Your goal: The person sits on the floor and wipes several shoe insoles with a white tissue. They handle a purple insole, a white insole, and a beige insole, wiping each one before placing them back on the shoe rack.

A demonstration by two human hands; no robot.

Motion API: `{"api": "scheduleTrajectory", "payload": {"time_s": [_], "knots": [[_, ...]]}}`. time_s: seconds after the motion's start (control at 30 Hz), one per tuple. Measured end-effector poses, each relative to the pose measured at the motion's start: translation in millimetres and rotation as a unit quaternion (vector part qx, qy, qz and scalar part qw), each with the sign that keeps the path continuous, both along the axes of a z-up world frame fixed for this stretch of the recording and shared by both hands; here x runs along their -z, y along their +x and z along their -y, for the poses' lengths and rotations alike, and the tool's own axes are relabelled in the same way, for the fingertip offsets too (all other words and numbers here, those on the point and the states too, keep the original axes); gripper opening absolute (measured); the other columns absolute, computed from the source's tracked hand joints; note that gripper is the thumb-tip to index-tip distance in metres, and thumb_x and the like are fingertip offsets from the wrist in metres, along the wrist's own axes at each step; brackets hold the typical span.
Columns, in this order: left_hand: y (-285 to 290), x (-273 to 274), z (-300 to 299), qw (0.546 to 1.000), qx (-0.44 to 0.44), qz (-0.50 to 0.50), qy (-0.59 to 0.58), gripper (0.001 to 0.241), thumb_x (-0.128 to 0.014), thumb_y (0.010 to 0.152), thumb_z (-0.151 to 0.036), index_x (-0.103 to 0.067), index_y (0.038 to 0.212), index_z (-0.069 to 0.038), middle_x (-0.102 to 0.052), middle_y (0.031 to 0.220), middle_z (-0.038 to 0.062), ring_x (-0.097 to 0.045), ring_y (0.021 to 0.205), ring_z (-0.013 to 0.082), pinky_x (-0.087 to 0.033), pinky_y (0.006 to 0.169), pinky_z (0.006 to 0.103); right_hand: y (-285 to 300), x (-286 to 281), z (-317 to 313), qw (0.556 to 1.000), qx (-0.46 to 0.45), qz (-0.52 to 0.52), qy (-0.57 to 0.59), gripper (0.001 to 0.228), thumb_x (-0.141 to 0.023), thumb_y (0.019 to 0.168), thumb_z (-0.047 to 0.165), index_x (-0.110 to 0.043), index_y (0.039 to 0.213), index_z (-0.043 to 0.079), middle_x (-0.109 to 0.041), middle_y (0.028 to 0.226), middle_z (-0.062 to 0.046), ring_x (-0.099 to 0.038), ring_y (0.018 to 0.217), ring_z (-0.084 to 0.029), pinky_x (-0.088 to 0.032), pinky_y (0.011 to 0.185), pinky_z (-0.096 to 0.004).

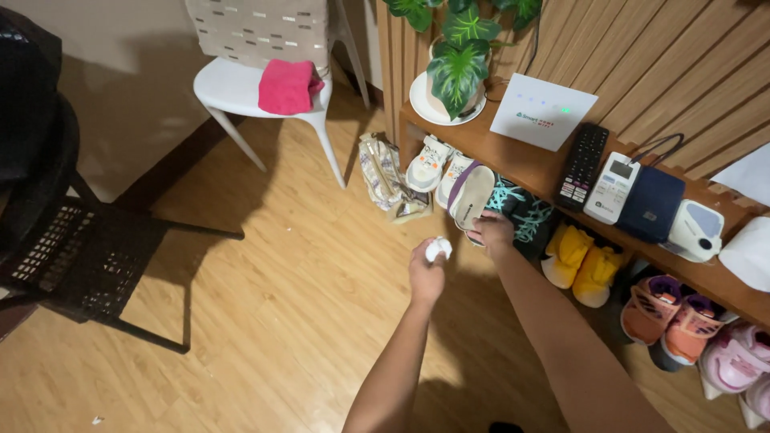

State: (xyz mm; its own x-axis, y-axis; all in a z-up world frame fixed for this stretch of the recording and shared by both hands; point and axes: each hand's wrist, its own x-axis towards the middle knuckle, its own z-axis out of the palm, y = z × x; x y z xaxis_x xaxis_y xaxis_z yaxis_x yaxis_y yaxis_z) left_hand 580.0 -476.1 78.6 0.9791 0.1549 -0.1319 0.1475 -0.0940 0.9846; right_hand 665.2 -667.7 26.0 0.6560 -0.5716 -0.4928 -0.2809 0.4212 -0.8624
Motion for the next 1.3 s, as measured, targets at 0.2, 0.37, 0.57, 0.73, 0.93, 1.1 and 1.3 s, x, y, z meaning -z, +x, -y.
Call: {"api": "scheduleTrajectory", "payload": {"time_s": [0.2, 0.37, 0.57, 0.73, 0.93, 1.1, 1.3], "knots": [[4, 2, 13, 1.000, 0.023, 0.005, 0.003, 0.040, -0.078, 0.086, -0.014, -0.071, 0.126, -0.012, -0.066, 0.120, 0.013, -0.064, 0.122, 0.0310, -0.052, 0.105, 0.0397, 8, 33, 6, 0.999, 0.001, 0.053, 0.013, 0.058, -0.064, 0.090, -0.017, -0.044, 0.143, -0.004, -0.045, 0.124, -0.020, -0.058, 0.119, -0.038, -0.052, 0.100, -0.067], [-26, 19, 13, 0.999, 0.021, -0.021, -0.016, 0.043, -0.081, 0.084, -0.011, -0.071, 0.125, -0.006, -0.066, 0.120, 0.019, -0.064, 0.122, 0.0350, -0.053, 0.103, 0.0416, -15, 182, 70, 0.887, -0.201, 0.191, 0.368, 0.012, -0.073, 0.076, 0.010, -0.068, 0.080, 0.020, -0.058, 0.069, 0.006, -0.060, 0.056, -0.011, -0.054, 0.053, -0.025], [-63, -77, -21, 0.995, 0.030, -0.051, -0.082, 0.040, -0.078, 0.086, -0.006, -0.071, 0.125, -0.005, -0.068, 0.121, 0.018, -0.065, 0.121, 0.0283, -0.053, 0.103, 0.0378, -147, -91, -73, 0.989, -0.136, -0.031, 0.042, 0.045, -0.080, 0.090, 0.016, -0.065, 0.132, 0.009, -0.067, 0.114, -0.013, -0.070, 0.098, -0.033, -0.059, 0.092, -0.054], [-92, -147, -67, 0.993, 0.078, -0.057, -0.070, 0.042, -0.083, 0.081, -0.007, -0.073, 0.122, -0.005, -0.072, 0.118, 0.017, -0.067, 0.118, 0.0284, -0.054, 0.102, 0.0395, -186, -223, -117, 0.975, -0.210, -0.023, 0.071, 0.057, -0.068, 0.099, 0.048, -0.061, 0.139, 0.008, -0.060, 0.124, -0.018, -0.066, 0.108, -0.035, -0.055, 0.097, -0.058], [-129, -235, -119, 0.991, 0.132, -0.027, 0.014, 0.041, -0.079, 0.081, -0.009, -0.075, 0.121, -0.011, -0.073, 0.114, 0.009, -0.070, 0.108, 0.0226, -0.055, 0.095, 0.0323, -240, -335, -167, 0.956, -0.286, 0.007, 0.071, 0.058, -0.062, 0.098, 0.035, -0.051, 0.149, 0.012, -0.062, 0.132, -0.016, -0.066, 0.110, -0.030, -0.058, 0.094, -0.049], [-171, -336, -155, 0.983, 0.167, 0.041, 0.071, 0.045, -0.073, 0.077, -0.006, -0.075, 0.121, -0.010, -0.072, 0.110, 0.011, -0.070, 0.095, 0.0256, -0.056, 0.086, 0.0311, -277, -374, -210, 0.948, -0.254, 0.054, 0.183, 0.067, -0.055, 0.095, -0.002, -0.043, 0.156, 0.023, -0.048, 0.156, -0.008, -0.057, 0.108, -0.024, -0.052, 0.085, -0.039], [-232, -417, -180, 0.973, 0.135, 0.108, 0.151, 0.040, -0.063, 0.083, -0.003, -0.073, 0.121, -0.010, -0.069, 0.119, 0.010, -0.067, 0.105, 0.0253, -0.054, 0.092, 0.0309, -310, -393, -235, 0.938, -0.223, 0.082, 0.253, 0.047, -0.063, 0.095, 0.003, -0.057, 0.142, -0.002, -0.067, 0.127, -0.017, -0.063, 0.104, -0.022, -0.051, 0.087, -0.031]]}}
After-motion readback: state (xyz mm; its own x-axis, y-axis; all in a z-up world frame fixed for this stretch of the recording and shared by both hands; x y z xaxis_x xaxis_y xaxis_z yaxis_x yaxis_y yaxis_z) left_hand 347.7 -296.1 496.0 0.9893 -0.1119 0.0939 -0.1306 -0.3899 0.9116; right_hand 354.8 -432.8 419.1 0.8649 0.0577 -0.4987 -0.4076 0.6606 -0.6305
